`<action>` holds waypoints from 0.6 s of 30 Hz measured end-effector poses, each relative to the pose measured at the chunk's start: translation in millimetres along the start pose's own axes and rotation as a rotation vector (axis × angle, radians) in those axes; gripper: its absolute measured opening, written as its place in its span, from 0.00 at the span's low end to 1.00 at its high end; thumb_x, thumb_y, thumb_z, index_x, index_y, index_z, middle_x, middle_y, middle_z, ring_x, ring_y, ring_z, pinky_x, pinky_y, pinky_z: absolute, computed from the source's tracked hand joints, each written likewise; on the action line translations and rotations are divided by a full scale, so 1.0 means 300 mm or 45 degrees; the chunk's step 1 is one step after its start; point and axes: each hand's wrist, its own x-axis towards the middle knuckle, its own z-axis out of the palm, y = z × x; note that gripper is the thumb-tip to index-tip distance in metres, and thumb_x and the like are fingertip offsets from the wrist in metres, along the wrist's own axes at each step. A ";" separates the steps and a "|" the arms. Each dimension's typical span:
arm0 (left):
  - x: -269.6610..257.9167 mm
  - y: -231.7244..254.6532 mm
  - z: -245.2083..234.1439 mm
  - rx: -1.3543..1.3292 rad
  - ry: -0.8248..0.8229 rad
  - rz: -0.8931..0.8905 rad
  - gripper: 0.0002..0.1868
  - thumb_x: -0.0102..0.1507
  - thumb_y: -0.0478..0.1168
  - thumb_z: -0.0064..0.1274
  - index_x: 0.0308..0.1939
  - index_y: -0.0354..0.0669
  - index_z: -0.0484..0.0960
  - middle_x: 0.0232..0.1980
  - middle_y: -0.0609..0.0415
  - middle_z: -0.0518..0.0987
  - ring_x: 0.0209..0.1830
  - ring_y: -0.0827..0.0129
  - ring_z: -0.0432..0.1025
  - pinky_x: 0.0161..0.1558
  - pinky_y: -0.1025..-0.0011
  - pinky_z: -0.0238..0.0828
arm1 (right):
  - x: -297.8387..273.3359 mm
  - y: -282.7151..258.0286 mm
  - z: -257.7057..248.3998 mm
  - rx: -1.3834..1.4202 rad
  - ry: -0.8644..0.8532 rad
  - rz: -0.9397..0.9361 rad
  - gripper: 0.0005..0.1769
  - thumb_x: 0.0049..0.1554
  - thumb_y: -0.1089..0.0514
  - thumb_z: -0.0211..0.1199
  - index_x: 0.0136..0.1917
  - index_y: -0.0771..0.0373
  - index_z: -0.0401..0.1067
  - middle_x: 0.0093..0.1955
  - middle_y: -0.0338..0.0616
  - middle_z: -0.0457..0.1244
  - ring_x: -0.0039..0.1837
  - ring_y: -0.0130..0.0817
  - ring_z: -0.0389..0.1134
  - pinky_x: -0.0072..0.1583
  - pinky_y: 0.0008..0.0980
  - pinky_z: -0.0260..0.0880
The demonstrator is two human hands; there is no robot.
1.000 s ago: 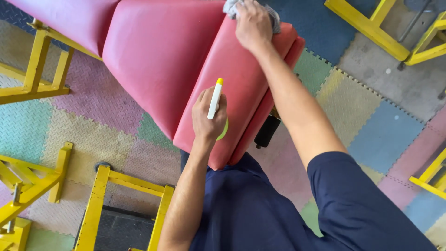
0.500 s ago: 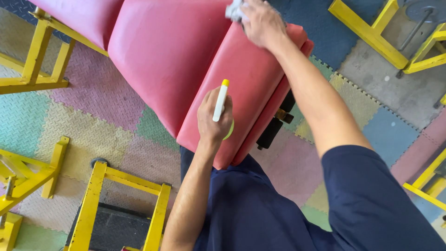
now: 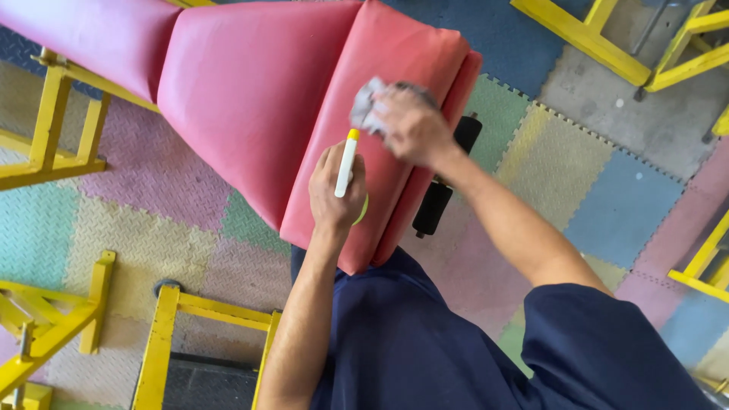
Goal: Cleaning and wiping down various gym machines and pads using a spray bottle and a cloth.
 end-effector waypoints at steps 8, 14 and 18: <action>-0.005 0.031 0.015 0.056 -0.092 0.080 0.11 0.65 0.35 0.53 0.52 0.38 0.80 0.45 0.42 0.83 0.42 0.46 0.79 0.41 0.57 0.76 | -0.047 0.497 0.133 0.264 0.736 0.865 0.25 0.73 0.56 0.48 0.79 0.68 0.57 0.81 0.60 0.52 0.83 0.56 0.52 0.82 0.47 0.53; -0.005 0.003 0.015 0.064 -0.180 0.194 0.12 0.66 0.35 0.53 0.53 0.37 0.79 0.46 0.40 0.82 0.43 0.44 0.78 0.42 0.55 0.76 | -0.240 0.049 0.234 0.084 0.763 0.925 0.31 0.69 0.65 0.52 0.83 0.65 0.51 0.86 0.61 0.44 0.86 0.60 0.44 0.84 0.49 0.47; -0.017 -0.002 0.000 0.050 -0.260 0.217 0.13 0.65 0.36 0.54 0.53 0.37 0.79 0.44 0.39 0.81 0.42 0.42 0.77 0.42 0.53 0.75 | -0.410 -0.369 0.354 0.236 0.851 1.004 0.32 0.67 0.68 0.50 0.83 0.67 0.51 0.86 0.63 0.43 0.87 0.61 0.43 0.84 0.49 0.46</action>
